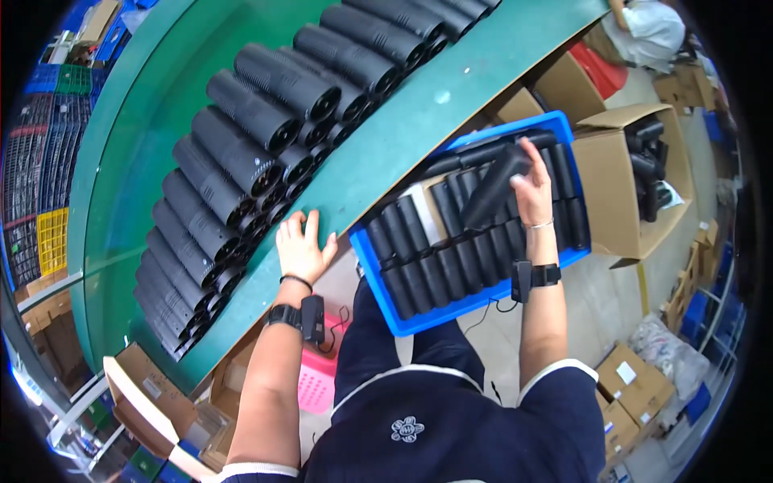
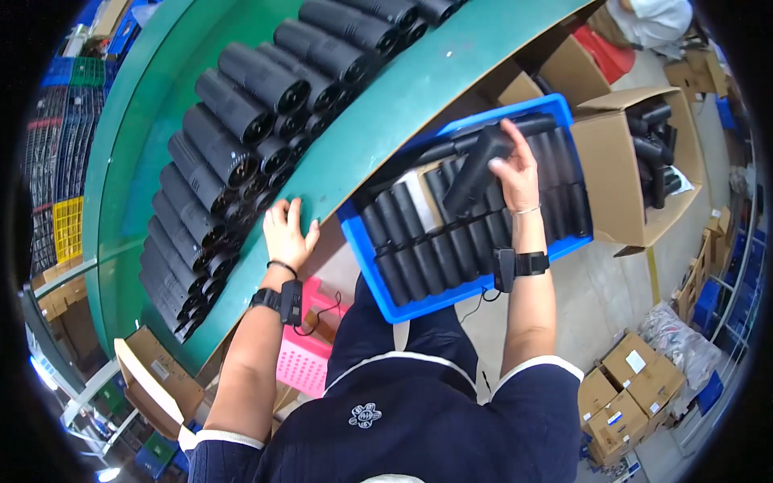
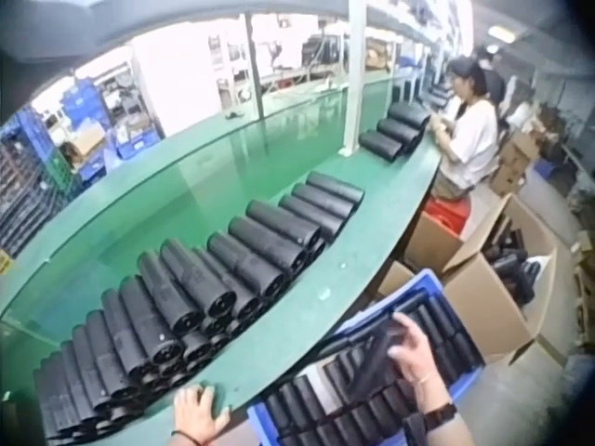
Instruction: The person picks up a black cylinder from the table, fits a cap onto its end, and places it into a blue tray, repeating this process for several items.
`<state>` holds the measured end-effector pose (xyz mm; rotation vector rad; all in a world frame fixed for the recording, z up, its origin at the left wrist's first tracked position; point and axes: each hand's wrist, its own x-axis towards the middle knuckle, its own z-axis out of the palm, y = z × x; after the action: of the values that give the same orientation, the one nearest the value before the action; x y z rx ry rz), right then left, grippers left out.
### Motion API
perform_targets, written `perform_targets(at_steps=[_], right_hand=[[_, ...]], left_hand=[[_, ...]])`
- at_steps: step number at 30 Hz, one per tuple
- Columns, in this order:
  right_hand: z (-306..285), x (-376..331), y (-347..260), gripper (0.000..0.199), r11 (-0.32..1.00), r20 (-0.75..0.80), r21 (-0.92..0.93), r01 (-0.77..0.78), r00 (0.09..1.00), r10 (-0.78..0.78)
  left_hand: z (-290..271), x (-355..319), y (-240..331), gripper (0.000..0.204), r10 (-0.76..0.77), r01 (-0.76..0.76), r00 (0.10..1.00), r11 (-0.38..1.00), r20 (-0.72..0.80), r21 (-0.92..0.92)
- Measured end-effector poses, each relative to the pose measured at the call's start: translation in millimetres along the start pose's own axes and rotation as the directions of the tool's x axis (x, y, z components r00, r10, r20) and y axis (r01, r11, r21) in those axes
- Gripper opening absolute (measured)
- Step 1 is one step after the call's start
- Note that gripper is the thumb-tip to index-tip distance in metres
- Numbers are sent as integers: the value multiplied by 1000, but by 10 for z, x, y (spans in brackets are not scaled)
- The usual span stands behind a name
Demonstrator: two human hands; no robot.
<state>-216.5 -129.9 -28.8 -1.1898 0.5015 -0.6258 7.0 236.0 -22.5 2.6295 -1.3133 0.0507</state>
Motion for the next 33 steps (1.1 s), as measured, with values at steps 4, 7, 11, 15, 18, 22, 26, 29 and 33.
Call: perform_targets(at_steps=[4, 7, 11, 15, 18, 22, 26, 29, 33], right_hand=[[339, 268, -160, 75, 894, 175, 326, -307, 949, 263], [377, 608, -440, 54, 958, 66, 141, -248, 968, 241], [773, 1535, -1230, 51, 978, -132, -157, -135, 985, 115], [1050, 2538, -1235, 71, 605, 134, -772, 197, 980, -149], [1363, 3128, -979, 78, 141, 327, -928, 345, 935, -137], [1800, 3160, -775, 61, 196, 327, -911, 362, 926, -191], [1188, 3387, -1031, 51, 721, 696, -505, 475, 718, 14], [1533, 3098, -998, 60, 22, -12, -1000, -17, 978, 206], [974, 2889, -922, 73, 458, 64, -887, -67, 962, 264]], left_hand=[[-5, -9, 23, 54, -21, 22, 1000, 1000, 16, -12], [24, 0, 65, 54, 5, -5, 1000, 1000, -10, -6], [-29, -79, 10, 53, -24, 25, 1000, 1000, 11, -15], [-50, -70, 26, 53, -34, 35, 999, 999, 15, -29], [-2, -69, 25, 53, -32, 34, 999, 999, 42, -36], [-22, -65, -37, 52, -21, 20, 999, 1000, -26, -24], [19, 60, 39, 54, 0, -3, 999, 998, -38, -56], [20, -17, -40, 54, -16, 15, 1000, 999, -25, -39], [72, -28, 6, 53, -36, 36, 999, 998, 4, -50]])
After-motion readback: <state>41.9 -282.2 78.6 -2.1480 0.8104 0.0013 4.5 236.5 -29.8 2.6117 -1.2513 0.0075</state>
